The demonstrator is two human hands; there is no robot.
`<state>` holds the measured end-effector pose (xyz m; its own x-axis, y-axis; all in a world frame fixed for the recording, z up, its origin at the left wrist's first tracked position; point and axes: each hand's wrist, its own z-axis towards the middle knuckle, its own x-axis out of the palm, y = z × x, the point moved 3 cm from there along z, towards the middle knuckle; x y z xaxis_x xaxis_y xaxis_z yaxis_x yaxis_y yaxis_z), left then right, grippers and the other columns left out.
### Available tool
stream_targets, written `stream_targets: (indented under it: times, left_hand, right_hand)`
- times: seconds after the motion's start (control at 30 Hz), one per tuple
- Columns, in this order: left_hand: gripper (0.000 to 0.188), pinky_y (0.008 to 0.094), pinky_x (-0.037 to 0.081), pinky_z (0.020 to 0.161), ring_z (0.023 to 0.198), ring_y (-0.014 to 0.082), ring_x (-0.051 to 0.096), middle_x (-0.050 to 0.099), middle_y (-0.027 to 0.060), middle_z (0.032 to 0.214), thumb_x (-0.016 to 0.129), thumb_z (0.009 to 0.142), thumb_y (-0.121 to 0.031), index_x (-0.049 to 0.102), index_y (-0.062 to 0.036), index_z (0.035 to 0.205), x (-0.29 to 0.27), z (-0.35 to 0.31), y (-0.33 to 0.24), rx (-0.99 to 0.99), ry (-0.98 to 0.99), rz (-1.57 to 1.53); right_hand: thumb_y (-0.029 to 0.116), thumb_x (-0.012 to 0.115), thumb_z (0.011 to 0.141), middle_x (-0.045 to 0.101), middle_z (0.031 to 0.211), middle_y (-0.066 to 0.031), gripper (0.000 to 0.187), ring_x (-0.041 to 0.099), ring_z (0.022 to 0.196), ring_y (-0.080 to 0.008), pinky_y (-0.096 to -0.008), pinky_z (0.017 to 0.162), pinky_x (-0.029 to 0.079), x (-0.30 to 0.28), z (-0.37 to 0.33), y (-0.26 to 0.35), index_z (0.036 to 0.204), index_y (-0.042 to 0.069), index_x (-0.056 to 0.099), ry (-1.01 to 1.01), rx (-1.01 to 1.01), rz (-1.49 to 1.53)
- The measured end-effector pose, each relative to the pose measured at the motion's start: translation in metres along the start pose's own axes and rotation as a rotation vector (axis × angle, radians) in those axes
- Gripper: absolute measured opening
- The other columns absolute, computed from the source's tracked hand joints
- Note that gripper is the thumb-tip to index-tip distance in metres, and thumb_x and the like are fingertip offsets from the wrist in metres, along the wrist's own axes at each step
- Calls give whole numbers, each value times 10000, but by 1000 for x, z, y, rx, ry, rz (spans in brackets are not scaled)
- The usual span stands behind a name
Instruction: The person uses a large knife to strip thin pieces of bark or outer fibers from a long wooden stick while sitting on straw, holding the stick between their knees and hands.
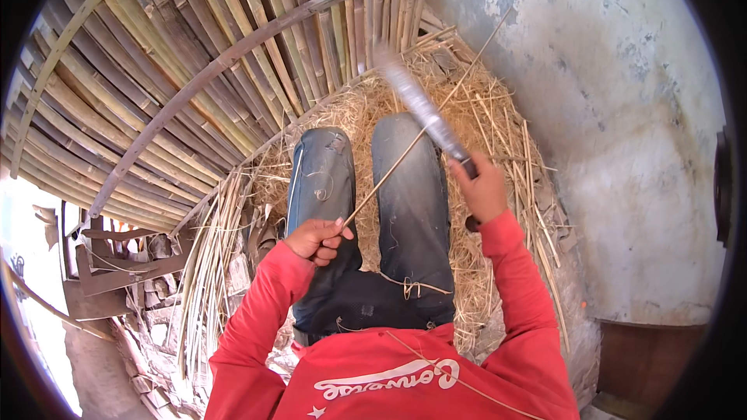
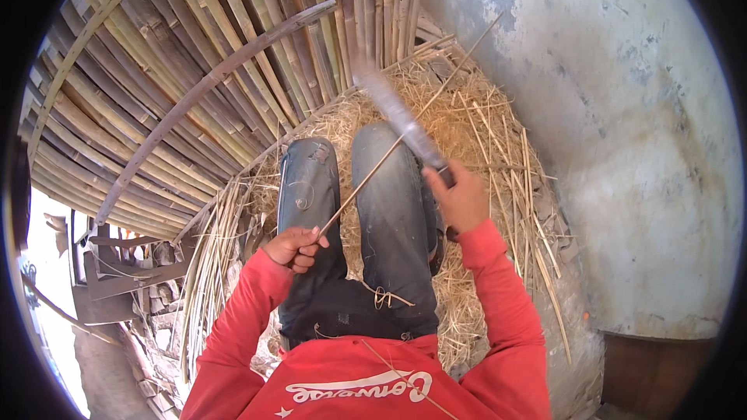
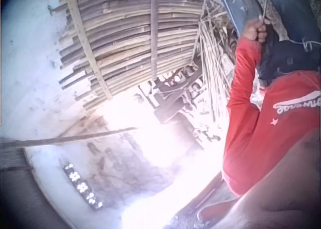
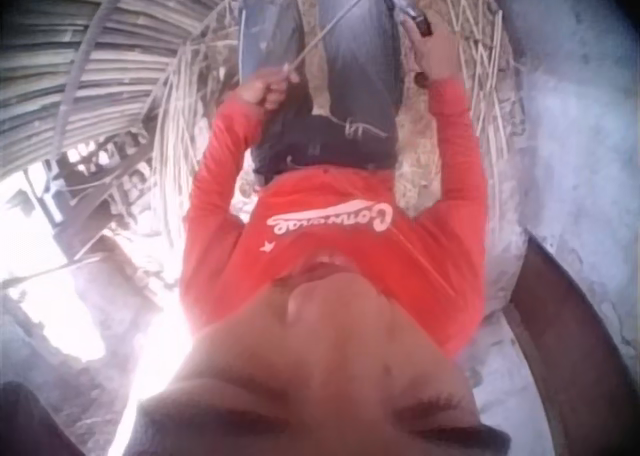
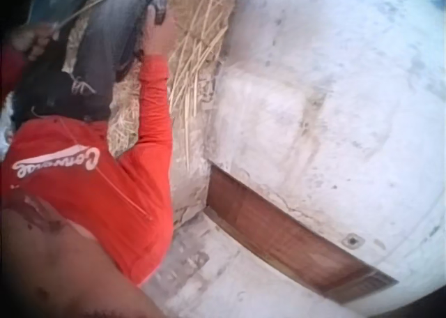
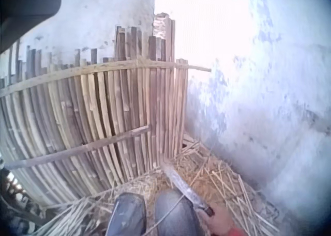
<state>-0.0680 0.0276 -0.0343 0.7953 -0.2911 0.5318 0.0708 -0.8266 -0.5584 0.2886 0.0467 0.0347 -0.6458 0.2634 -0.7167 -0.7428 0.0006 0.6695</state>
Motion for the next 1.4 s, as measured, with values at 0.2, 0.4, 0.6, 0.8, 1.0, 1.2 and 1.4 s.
stream_targets:
  times: [0.2,0.4,0.6,0.8,1.0,1.2,1.4]
  left_hand:
    - [360,240,172,425,475,28,230,326,-90,657,582,1094,-401,634,-46,1064,5,3,0,-58,22,-31]
    - [364,241,172,426,478,31,229,323,-91,655,590,1089,-407,641,-47,1076,-2,-3,4,-23,-8,-12]
    - [385,243,174,426,479,28,227,336,-88,655,605,1078,-424,645,-41,1088,7,6,-4,-7,-8,30]
    - [377,237,183,425,479,26,238,347,-86,656,602,1082,-411,649,-37,1091,7,8,-2,27,0,15]
    - [383,237,185,422,477,25,243,350,-85,660,602,1081,-412,648,-33,1101,10,12,-2,-9,-29,18]
    - [371,232,184,425,478,23,243,348,-91,661,604,1082,-405,647,-37,1103,16,9,-4,32,-6,20]
    - [363,236,180,431,479,25,242,357,-93,656,604,1086,-390,660,-31,1094,11,12,-1,5,-54,18]
  right_hand:
    - [440,755,945,645,676,-168,394,616,594,-397,-482,573,481,3,-18,17,986,60,659,7,33,-28]
    - [460,756,941,617,634,-154,416,597,539,-347,-453,536,458,-7,3,8,913,60,646,12,60,-90]
    - [403,765,942,637,681,-184,409,629,596,-343,-446,599,490,13,-21,16,962,4,675,55,32,99]
    - [403,783,930,646,684,-183,395,638,591,-343,-434,588,501,-2,-17,32,939,21,685,57,141,134]
    - [418,786,926,647,670,-180,402,649,580,-339,-450,569,497,22,-49,34,958,42,650,197,-51,64]
    - [429,779,929,612,643,-167,437,596,557,-307,-433,561,474,1,4,9,934,14,645,-60,136,55]
    - [466,759,934,673,714,-205,431,667,639,-394,-499,600,502,21,-43,38,1006,51,665,243,-90,-52]
